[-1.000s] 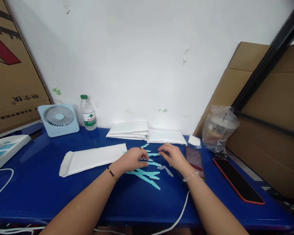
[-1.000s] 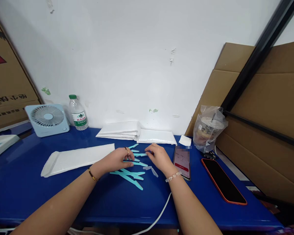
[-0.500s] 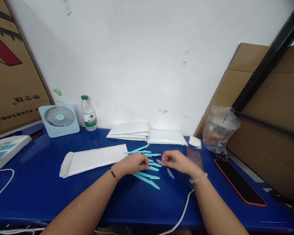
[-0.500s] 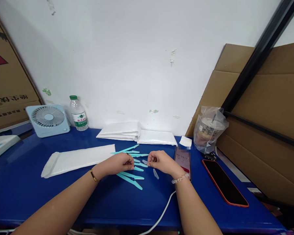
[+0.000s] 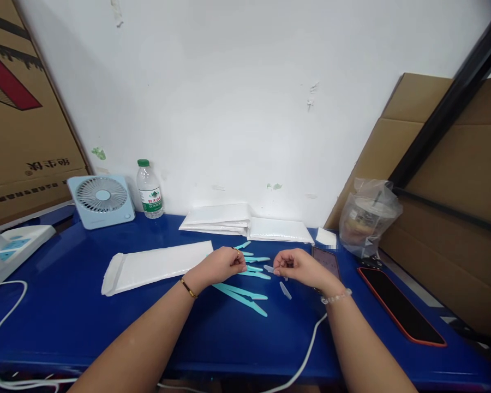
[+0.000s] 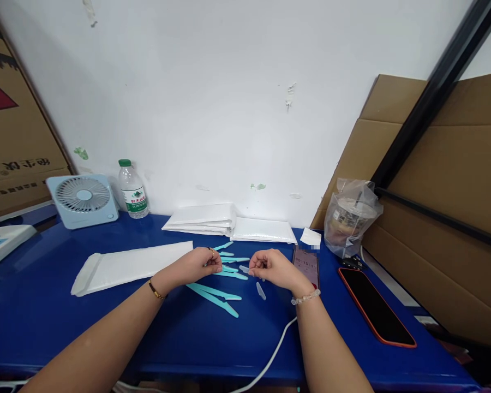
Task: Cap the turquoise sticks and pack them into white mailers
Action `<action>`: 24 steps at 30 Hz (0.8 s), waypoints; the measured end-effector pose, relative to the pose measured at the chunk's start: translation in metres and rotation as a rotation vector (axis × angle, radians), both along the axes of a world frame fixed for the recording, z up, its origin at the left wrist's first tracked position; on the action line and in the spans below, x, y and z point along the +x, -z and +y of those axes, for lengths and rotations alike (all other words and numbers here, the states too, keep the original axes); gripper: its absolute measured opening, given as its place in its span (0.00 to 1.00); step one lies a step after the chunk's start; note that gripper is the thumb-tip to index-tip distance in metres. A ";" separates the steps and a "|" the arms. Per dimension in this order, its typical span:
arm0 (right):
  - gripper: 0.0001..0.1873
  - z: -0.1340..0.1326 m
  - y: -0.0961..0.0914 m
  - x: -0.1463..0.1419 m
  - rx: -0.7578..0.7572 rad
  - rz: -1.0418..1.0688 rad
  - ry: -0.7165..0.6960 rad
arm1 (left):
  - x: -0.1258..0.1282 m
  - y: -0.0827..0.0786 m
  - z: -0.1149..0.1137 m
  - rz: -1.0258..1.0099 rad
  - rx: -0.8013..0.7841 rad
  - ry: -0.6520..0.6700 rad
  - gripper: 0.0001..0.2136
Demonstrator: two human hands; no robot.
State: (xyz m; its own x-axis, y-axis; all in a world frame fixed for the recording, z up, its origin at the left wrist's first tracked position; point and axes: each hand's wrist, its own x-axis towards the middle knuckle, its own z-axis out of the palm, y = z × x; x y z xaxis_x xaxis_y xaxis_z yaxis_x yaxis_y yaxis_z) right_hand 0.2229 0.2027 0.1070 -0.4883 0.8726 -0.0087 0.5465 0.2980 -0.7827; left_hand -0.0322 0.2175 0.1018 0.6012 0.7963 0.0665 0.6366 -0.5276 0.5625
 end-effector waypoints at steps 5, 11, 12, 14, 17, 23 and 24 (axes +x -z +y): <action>0.13 -0.001 0.006 -0.012 -0.007 0.042 -0.031 | 0.005 0.002 -0.002 0.023 0.000 0.025 0.14; 0.12 0.000 0.005 -0.011 0.004 0.036 -0.014 | 0.004 0.005 0.000 0.041 0.061 0.008 0.12; 0.12 0.000 0.004 -0.009 0.003 0.040 -0.006 | 0.002 0.004 0.001 0.039 0.070 -0.001 0.12; 0.13 -0.001 0.002 -0.006 0.000 0.045 -0.001 | 0.001 0.003 0.002 0.039 0.084 -0.017 0.12; 0.13 -0.002 0.002 -0.007 0.000 0.047 -0.007 | 0.000 0.000 0.002 0.032 0.085 -0.022 0.13; 0.12 -0.002 0.001 -0.008 0.027 0.037 0.022 | -0.002 -0.004 0.001 0.020 0.077 -0.025 0.13; 0.12 -0.002 0.001 -0.009 0.032 0.037 0.030 | -0.002 -0.004 0.001 0.017 0.079 -0.026 0.12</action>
State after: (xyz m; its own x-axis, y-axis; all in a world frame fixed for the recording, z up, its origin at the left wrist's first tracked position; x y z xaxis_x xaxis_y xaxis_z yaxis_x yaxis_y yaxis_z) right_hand 0.2142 0.2005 0.1059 -0.4610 0.8866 0.0370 0.5267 0.3070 -0.7927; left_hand -0.0340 0.2184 0.1055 0.5817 0.8045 0.1200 0.6597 -0.5529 0.5090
